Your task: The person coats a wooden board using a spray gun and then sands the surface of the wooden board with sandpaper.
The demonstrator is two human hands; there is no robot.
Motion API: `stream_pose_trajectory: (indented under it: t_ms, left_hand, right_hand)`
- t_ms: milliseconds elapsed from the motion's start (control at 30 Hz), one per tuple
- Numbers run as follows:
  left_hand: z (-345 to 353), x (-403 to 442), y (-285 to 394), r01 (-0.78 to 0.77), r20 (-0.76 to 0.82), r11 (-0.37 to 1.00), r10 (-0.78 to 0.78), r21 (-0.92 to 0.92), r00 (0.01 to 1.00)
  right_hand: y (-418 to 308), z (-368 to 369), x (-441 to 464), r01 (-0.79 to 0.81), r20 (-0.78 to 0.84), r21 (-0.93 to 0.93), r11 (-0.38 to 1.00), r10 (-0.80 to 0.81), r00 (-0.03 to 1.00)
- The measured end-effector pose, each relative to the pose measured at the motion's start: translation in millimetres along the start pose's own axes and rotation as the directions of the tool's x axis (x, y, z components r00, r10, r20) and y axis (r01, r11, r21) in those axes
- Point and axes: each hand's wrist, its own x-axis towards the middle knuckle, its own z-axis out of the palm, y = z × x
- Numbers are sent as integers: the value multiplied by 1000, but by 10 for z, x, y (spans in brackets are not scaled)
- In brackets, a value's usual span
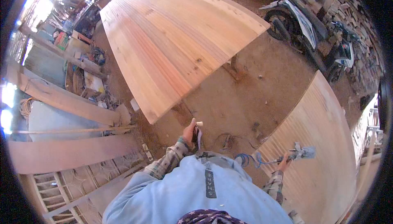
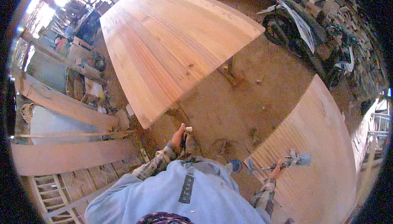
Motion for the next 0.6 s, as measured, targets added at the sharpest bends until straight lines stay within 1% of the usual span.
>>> stream_pose_trajectory:
  t_ms: [33, 67, 100, 133, 167, 200, 233, 267, 300, 333, 367, 400, 433, 467, 500, 533, 567, 600]
  left_hand:
    - [-51, 47, 100, -8, 6, 1000, 8, 3, 1000]
    - [-74, 98, 216, 49, -8, 999, -49, -3, 999]
    - [-139, 150, 326, 105, -20, 994, -105, -9, 994]
    - [-410, 493, 225, 51, 31, 998, -50, -37, 998]
    - [-526, 509, 343, 47, 38, 998, -45, -34, 998]
    - [-593, 488, 505, 119, 117, 987, -106, -107, 987]
    - [-675, 462, 677, 191, 200, 965, -154, -182, 968]
    - [-786, 425, 840, 154, 225, 973, -114, -170, 968]
    - [-980, 574, 923, 144, 226, 970, -99, -195, 969]
    - [-1191, 808, 916, 160, 309, 960, -83, -231, 947]
    - [-1348, 926, 914, 183, 388, 948, -70, -261, 919]
    - [-1351, 755, 1097, 125, 410, 941, 16, -314, 912]
    - [-1349, 690, 1242, 120, 409, 938, 26, -326, 912]
    - [-1311, 666, 1353, 45, 366, 943, 84, -329, 927]
    - [-1301, 674, 1412, -26, 321, 944, 138, -329, 937]
    - [-1345, 771, 1406, -41, 280, 922, 159, -386, 947]
    - [-1305, 726, 1445, -37, 274, 915, 159, -403, 948]
    - [-1239, 616, 1545, -108, 204, 902, 209, -419, 956]
  right_hand:
    - [133, 4, -10, -13, -11, -14, 1000, 13, 1000]
    - [209, 42, -61, 134, -117, -142, 981, -151, 982]
    - [309, 135, -142, 258, -203, -280, 925, -320, 925]
    - [311, 256, -323, 259, -210, -270, 927, -319, 924]
    - [213, 314, -538, 171, -381, -430, 886, -350, 856]
    - [44, 404, -735, 56, -525, -558, 828, -405, 749]
    - [-100, 598, -957, 79, -519, -555, 828, -418, 745]
    - [-468, 936, -1446, 293, -506, -391, 873, -469, 724]
    - [-653, 1200, -1667, 420, -456, -338, 842, -537, 710]
    - [-798, 1487, -1880, 520, -336, -276, 808, -588, 736]
    - [-959, 1785, -2155, 578, -158, -202, 791, -608, 778]
    - [-1132, 2125, -2454, 601, 50, -129, 789, -600, 798]
    - [-1299, 2460, -2798, 605, 285, -59, 794, -568, 772]
    - [-1432, 2800, -3139, 597, 513, -6, 802, -510, 690]
    - [-1548, 3113, -3472, 580, 696, 41, 813, -440, 567]
    - [-1674, 3388, -3803, 498, 848, 78, 864, -319, 422]
    - [-1848, 3633, -4204, 425, 904, 74, 902, -241, 352]
    - [-1970, 3826, -4502, 350, 948, 60, 935, -163, 274]
